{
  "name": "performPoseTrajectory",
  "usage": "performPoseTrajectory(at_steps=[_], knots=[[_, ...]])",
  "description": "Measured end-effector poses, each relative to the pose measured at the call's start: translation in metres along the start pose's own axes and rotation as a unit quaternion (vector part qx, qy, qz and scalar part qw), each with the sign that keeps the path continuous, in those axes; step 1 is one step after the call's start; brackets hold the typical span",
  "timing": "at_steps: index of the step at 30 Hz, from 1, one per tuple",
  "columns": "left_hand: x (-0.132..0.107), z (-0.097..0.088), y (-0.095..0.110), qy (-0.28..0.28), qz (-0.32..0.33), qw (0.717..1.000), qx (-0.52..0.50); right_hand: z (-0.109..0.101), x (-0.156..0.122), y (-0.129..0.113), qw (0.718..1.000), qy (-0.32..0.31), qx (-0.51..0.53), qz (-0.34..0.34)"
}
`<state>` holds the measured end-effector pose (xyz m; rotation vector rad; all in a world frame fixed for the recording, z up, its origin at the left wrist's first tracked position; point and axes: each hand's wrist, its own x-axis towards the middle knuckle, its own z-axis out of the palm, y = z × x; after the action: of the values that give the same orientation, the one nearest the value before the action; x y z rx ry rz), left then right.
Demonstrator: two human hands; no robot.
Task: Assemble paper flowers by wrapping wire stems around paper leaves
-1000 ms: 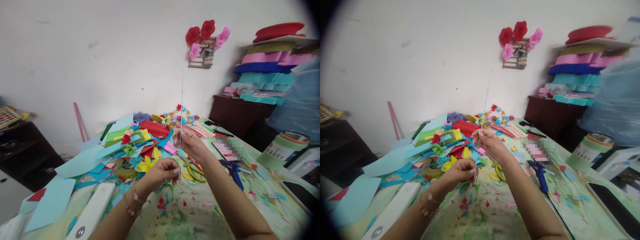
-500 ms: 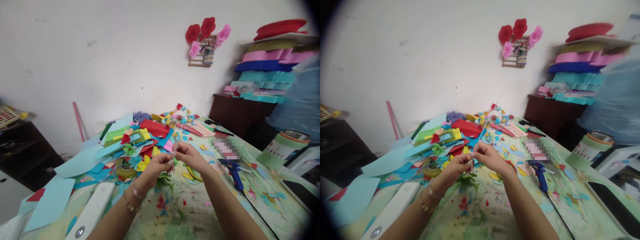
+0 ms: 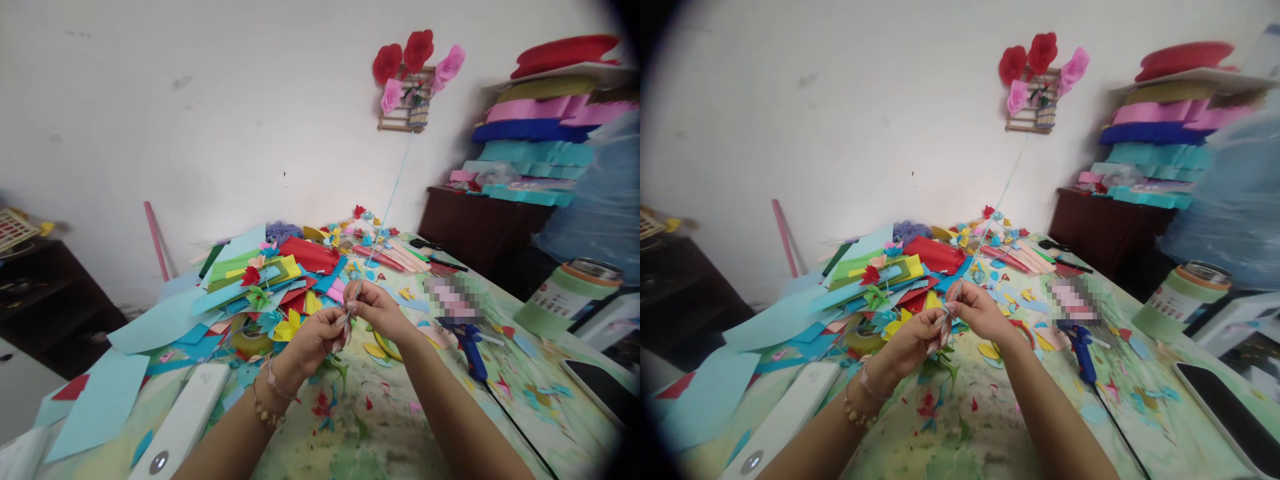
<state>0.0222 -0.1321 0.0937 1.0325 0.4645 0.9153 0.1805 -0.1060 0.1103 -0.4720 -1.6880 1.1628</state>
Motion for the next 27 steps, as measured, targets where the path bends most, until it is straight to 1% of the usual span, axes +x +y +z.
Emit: performPoseTrajectory(at_steps=[5,9,15,18,19,21,23,25,27], knots=[[-0.001,0.002,-0.001,-0.024,-0.022,0.998,-0.057,0.001,0.000,0.002,1.000,0.000,0.011,-0.016],[-0.003,0.009,-0.002,-0.043,-0.032,0.993,-0.102,0.002,0.000,0.002,0.999,0.005,0.009,-0.044],[-0.010,0.021,-0.002,-0.054,-0.045,0.977,-0.202,0.001,-0.002,-0.003,0.997,0.015,-0.006,-0.079],[-0.010,0.023,-0.003,-0.044,-0.063,0.975,-0.209,0.001,-0.003,-0.006,0.995,0.030,0.003,-0.094],[-0.009,0.024,-0.004,-0.039,-0.065,0.980,-0.184,0.000,-0.003,-0.007,0.994,0.038,0.010,-0.099],[-0.008,0.025,-0.010,-0.036,-0.066,0.992,-0.103,-0.001,-0.003,-0.008,0.993,0.050,0.029,-0.107],[-0.008,0.027,-0.019,-0.046,-0.074,0.996,0.006,-0.003,-0.002,-0.010,0.993,0.049,0.041,-0.101],[-0.010,0.031,-0.028,-0.067,-0.088,0.985,0.132,-0.005,-0.002,-0.014,0.995,0.045,0.048,-0.080],[-0.013,0.036,-0.034,-0.089,-0.092,0.957,0.259,-0.007,-0.002,-0.019,0.997,0.039,0.043,-0.045]])
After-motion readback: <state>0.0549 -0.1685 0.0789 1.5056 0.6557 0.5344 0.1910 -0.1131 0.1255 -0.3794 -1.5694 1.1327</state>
